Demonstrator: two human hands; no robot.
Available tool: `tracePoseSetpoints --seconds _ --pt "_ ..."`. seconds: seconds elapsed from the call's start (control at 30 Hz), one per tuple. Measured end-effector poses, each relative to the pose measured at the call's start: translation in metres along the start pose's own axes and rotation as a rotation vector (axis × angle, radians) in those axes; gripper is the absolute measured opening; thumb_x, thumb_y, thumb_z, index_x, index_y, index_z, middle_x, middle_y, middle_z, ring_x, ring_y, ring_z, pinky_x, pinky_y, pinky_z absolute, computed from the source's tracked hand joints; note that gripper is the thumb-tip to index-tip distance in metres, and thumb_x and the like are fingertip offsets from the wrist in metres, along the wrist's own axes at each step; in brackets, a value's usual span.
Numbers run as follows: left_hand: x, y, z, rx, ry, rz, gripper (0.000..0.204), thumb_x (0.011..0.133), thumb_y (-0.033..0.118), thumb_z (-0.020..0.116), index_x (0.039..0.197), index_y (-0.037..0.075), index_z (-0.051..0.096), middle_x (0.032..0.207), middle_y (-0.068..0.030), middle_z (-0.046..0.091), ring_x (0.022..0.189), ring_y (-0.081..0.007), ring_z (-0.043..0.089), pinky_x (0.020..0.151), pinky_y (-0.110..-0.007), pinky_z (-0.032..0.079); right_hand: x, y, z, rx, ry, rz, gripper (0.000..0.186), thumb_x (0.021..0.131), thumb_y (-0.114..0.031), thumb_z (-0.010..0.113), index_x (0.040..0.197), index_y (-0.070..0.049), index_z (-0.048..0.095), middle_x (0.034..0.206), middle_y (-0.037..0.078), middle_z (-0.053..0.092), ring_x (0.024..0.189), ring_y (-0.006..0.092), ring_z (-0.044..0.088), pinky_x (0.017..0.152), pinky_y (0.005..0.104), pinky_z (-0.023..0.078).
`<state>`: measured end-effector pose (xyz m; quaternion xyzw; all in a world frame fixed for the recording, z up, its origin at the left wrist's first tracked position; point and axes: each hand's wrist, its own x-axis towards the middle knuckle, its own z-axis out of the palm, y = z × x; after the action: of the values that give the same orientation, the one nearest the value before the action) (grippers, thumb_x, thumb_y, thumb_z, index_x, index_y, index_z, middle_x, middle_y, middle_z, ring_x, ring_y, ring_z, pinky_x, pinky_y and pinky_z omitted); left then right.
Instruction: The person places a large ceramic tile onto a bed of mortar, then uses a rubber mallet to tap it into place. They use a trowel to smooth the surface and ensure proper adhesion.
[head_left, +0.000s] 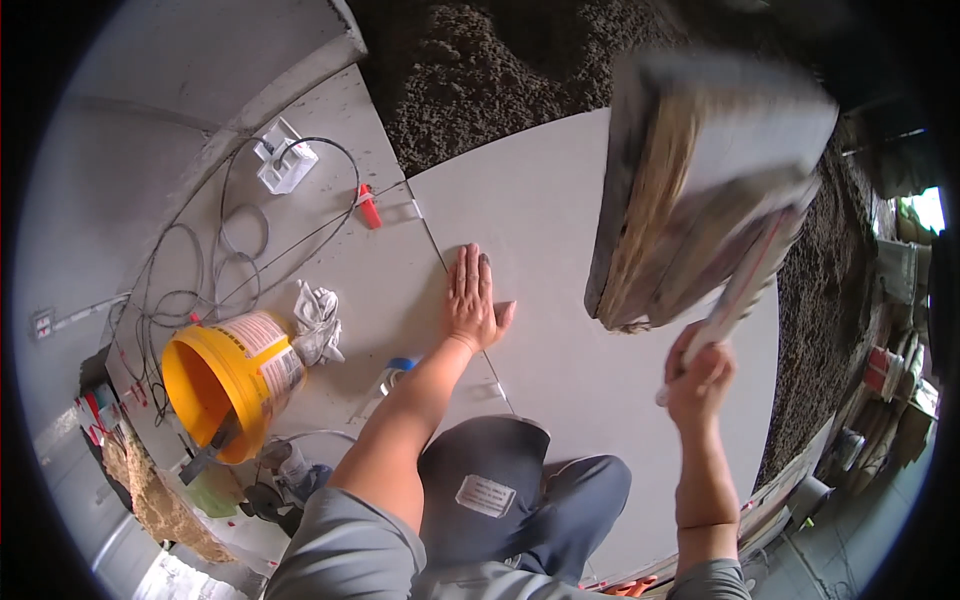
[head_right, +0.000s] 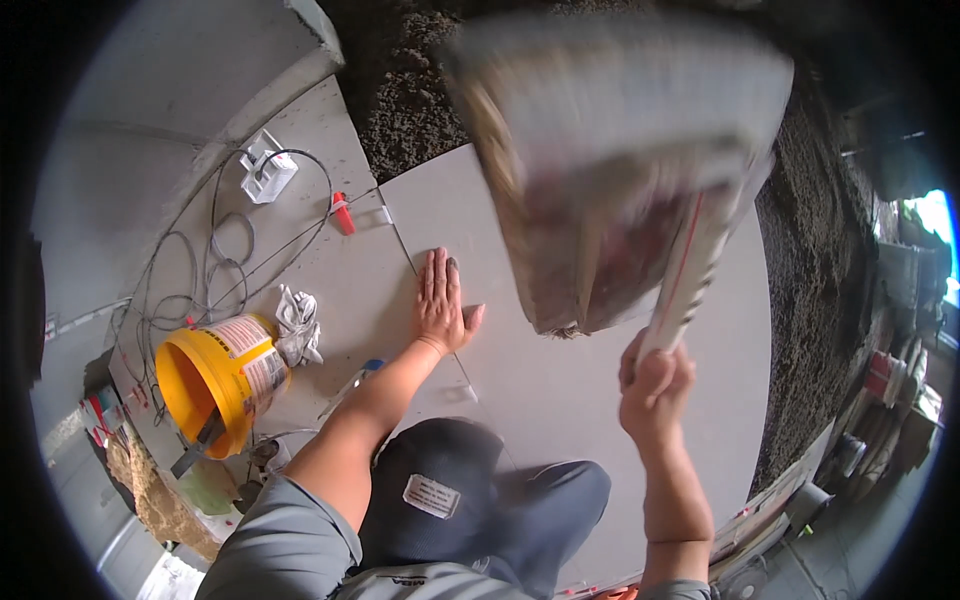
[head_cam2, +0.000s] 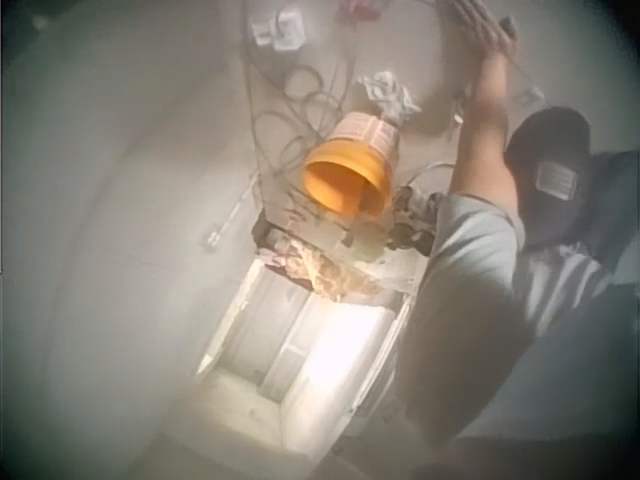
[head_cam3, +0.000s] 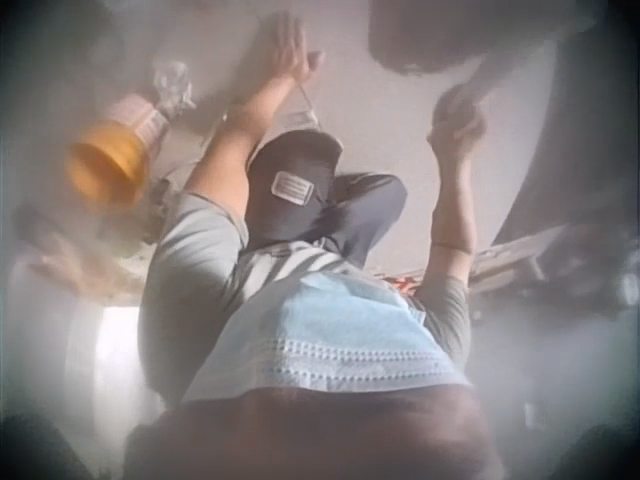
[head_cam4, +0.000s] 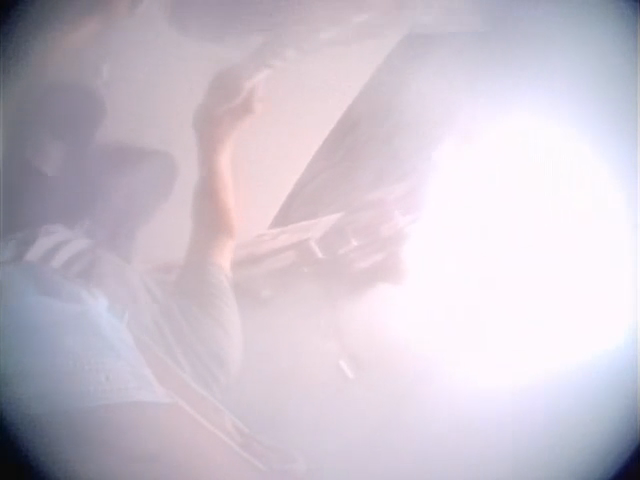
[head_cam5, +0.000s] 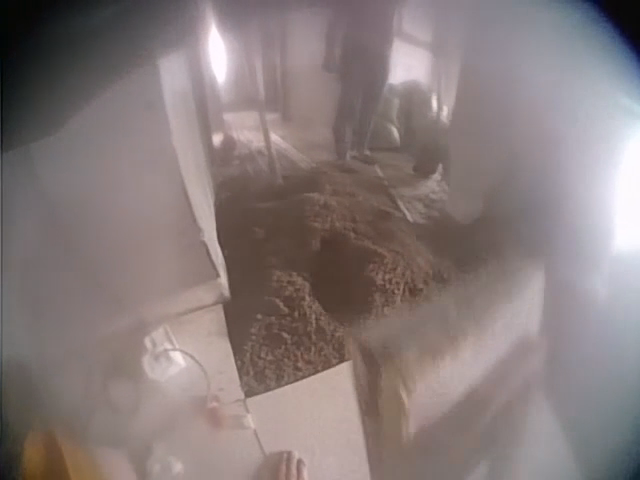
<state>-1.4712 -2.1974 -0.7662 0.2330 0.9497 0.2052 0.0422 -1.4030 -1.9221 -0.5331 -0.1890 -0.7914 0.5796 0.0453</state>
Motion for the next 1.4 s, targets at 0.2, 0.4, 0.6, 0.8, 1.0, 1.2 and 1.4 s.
tracePoseSetpoints --seconds 0.2,0.4,0.6,0.8,1.0,1.2,1.4 --pt "0.02 0.012 -0.011 -0.008 -0.099 -0.005 0.088 0.087 0.047 0.056 0.147 -0.011 0.025 0.158 -0.03 0.017 0.148 -0.044 0.014 0.121 -0.051 0.014 0.086 0.047 0.059 -0.471 -0.325 0.659 0.059 0.102 -0.054 0.041 0.084 0.0 0.055 0.056 0.003 0.048 0.046 0.0188 0.048 0.046 0.0361 0.041" --pt "-0.001 -0.004 0.006 0.02 0.015 -0.007 0.09 0.087 0.051 0.053 0.145 -0.013 0.027 0.157 -0.0319 0.019 0.147 -0.0474 0.013 0.12 -0.056 0.013 0.07 -0.067 -0.008 -0.053 -0.053 0.265 0.056 0.103 -0.055 0.037 0.075 -0.008 0.049 0.054 -0.004 0.041 0.045 0.0048 0.039 0.04 0.024 0.031" --pt "0.021 0.017 -0.005 0.016 -0.056 0.022 0.089 0.086 0.047 0.055 0.144 -0.014 0.027 0.156 -0.0323 0.019 0.147 -0.0477 0.015 0.119 -0.056 0.014 0.073 0.097 -0.038 -0.368 0.219 0.372 0.061 0.1 -0.06 0.037 0.079 -0.005 0.052 0.057 0.002 0.048 0.043 0.014 0.045 0.04 0.0307 0.037" --pt "0.015 0.002 0.0 0.085 -0.013 0.042 0.091 0.086 0.047 0.054 0.145 -0.015 0.023 0.155 -0.0353 0.017 0.146 -0.048 0.016 0.12 -0.054 0.014 0.172 0.001 -0.085 -0.103 0.064 0.65 0.064 0.099 -0.065 0.037 0.079 -0.006 0.053 0.053 0.001 0.043 0.041 0.0126 0.042 0.041 0.0303 0.037" --pt "0.017 0.014 -0.002 0.116 -0.001 0.077 0.092 0.086 0.049 0.052 0.144 -0.017 0.023 0.155 -0.0357 0.018 0.146 -0.0479 0.016 0.12 -0.053 0.015 0.146 0.085 -0.159 -0.372 0.581 0.081 0.059 0.1 -0.059 0.041 0.096 -0.003 0.059 0.052 0.0 0.042 0.04 0.0168 0.042 0.04 0.0363 0.038" --pt "0.023 0.027 -0.002 0.086 0.014 0.146 0.091 0.087 0.047 0.053 0.144 -0.016 0.023 0.154 -0.0348 0.019 0.145 -0.0489 0.017 0.12 -0.054 0.016 0.19 0.125 -0.174 -0.196 0.203 0.578 0.066 0.095 -0.065 0.046 0.081 -0.002 0.058 0.059 0.005 0.049 0.043 0.014 0.047 0.042 0.0331 0.042" --pt "0.012 0.003 -0.013 0.168 -0.016 0.073 0.092 0.088 0.049 0.05 0.146 -0.016 0.019 0.155 -0.0345 0.018 0.146 -0.0484 0.015 0.121 -0.053 0.015 0.212 -0.019 -0.188 -0.005 0.409 0.338 0.059 0.097 -0.065 0.041 0.072 -0.012 0.048 0.051 -0.004 0.041 0.042 0.0105 0.045 0.037 0.0265 0.036"
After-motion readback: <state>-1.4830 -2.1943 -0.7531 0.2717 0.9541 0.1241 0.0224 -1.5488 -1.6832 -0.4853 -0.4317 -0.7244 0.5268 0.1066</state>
